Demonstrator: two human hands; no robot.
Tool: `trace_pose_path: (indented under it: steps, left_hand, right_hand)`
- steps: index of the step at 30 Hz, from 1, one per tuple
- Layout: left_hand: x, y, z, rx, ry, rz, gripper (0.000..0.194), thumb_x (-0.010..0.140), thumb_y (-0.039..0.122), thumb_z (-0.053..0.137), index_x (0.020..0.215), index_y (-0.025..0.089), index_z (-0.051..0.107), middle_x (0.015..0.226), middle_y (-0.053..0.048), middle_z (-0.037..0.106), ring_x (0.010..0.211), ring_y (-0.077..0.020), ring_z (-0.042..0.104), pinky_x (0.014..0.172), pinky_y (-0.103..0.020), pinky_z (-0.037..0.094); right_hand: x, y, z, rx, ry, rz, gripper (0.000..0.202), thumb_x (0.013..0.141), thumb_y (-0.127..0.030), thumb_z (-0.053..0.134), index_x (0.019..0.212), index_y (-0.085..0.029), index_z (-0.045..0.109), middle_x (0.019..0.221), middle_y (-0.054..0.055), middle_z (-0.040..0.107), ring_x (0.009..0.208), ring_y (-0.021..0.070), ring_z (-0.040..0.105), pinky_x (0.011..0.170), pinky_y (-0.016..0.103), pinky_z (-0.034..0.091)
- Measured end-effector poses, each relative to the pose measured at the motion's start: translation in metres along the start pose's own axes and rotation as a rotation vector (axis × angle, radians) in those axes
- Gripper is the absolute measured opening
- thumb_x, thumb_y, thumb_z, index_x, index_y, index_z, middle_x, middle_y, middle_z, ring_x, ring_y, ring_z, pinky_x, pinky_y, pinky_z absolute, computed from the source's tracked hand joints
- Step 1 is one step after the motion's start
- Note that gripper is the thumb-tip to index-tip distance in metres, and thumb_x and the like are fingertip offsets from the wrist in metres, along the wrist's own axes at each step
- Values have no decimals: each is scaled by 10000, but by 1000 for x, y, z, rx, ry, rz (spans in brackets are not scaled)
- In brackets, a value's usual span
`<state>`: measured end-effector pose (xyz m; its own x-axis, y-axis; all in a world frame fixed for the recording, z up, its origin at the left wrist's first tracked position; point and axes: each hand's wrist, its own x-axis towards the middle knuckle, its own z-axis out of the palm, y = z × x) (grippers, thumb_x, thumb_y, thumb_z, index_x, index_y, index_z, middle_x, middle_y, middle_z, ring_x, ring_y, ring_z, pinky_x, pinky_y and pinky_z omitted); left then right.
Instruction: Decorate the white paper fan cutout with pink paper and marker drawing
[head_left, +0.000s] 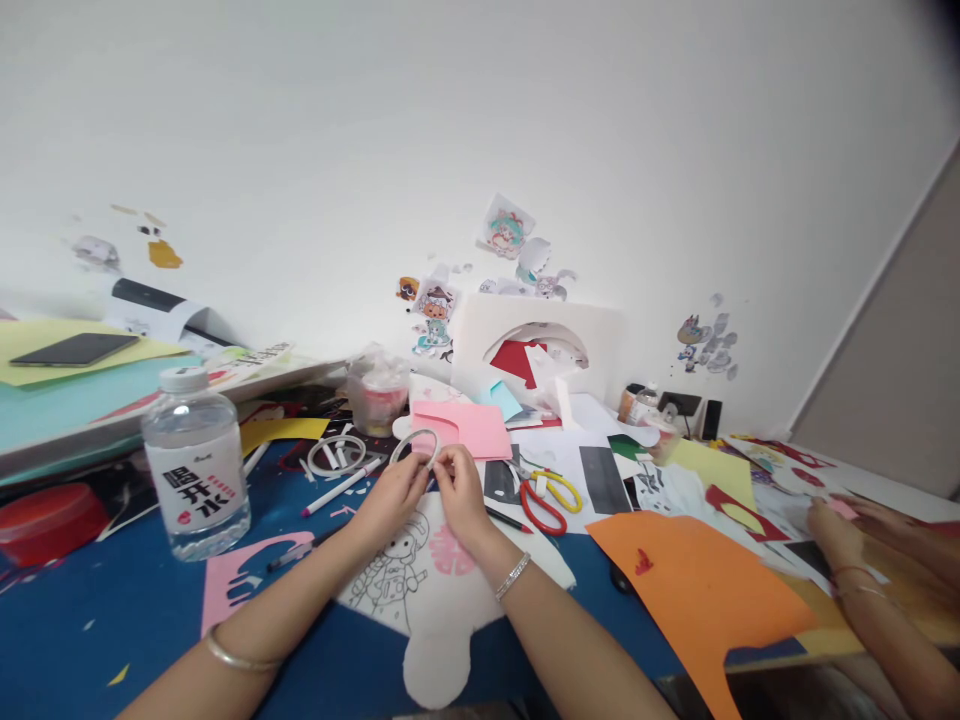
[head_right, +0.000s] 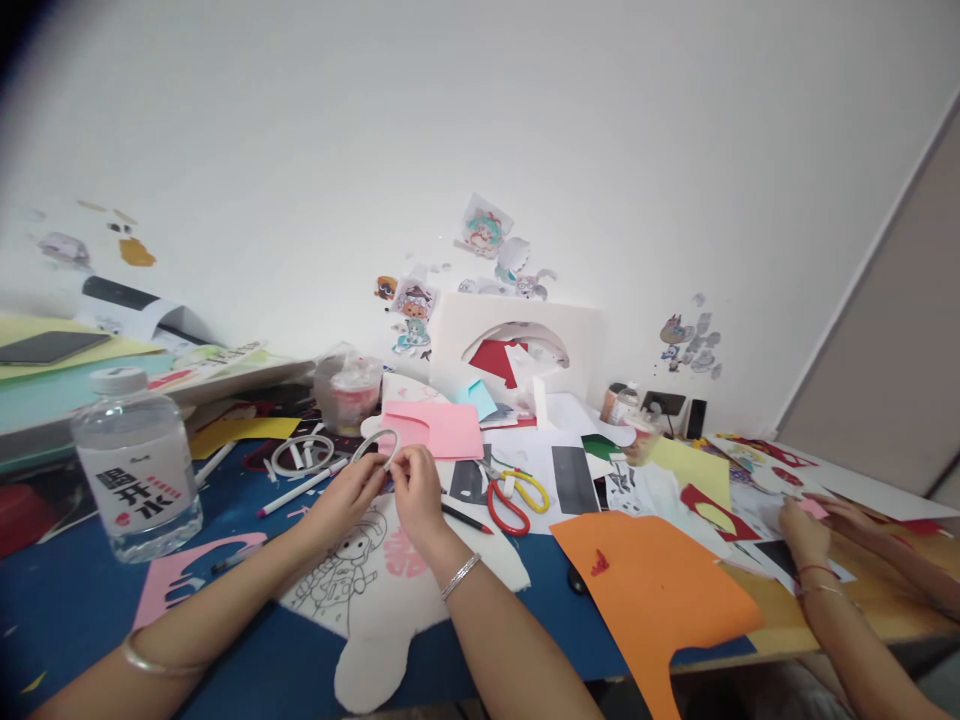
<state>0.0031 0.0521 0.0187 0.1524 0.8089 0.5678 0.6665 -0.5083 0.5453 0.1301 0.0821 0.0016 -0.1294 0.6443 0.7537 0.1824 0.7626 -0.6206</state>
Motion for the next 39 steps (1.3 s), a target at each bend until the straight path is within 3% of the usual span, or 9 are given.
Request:
trace_pose_path:
  steps: [4,9,14,24,29,34,37,39]
  left_hand:
    - [1,0,-1,-7,18,-25,269,850,321,319,881,185,549,812,-56,617,768,-206,585,743,-329,454]
    - [1,-1,-2,-47,33,-44,264,837,318,327,866,184,553,797,-43,632,721,-184,582,703,-295,451]
    - [1,-5,-2,-85,41,-60,295,841,361,309,825,183,543,744,-25,607,678,-168,554,647,-269,428]
    - [5,-8,0,-81,8,-105,277,810,373,326,629,207,454,579,25,528,578,-145,521,590,-243,403]
    - [12,-31,-15,35,59,-219,279,810,296,282,602,209,446,544,3,553,549,-157,529,588,-259,409]
    - [7,-59,-30,182,99,-276,131,689,206,447,562,192,476,627,-81,587,725,-249,567,741,-376,404]
    - [6,-55,-27,132,81,-233,108,684,231,468,644,168,545,775,-127,606,884,-292,540,834,-418,369]
    - [8,-45,-22,30,11,-193,201,729,317,441,664,172,564,775,-96,606,850,-263,537,810,-384,389]
  right_hand:
    - [-1,2,2,6,-20,29,50,833,-205,455,858,-209,497,875,31,541,813,156,532,750,288,457]
    - [0,-1,0,63,-35,59,235,802,-167,510,1025,-226,556,956,36,595,872,156,566,766,268,471]
    - [1,-4,-2,50,-33,23,153,800,-157,518,886,-223,626,902,25,622,870,156,574,748,254,475]
    - [3,-4,-1,-90,-75,-5,130,810,-118,481,741,-207,545,789,6,556,782,151,525,699,254,424]
    - [0,-5,1,-39,-90,-28,95,833,-147,460,792,-204,524,848,22,560,833,154,526,760,274,430]
    - [1,-5,0,12,-45,-7,49,806,-165,510,798,-206,534,846,23,538,833,156,521,740,269,442]
    - [2,-4,0,-16,-73,-19,57,790,-163,531,753,-207,536,821,17,533,815,155,513,742,274,438]
    - [1,-4,1,-27,-83,-27,56,783,-166,535,744,-206,530,811,15,531,805,154,509,743,280,436]
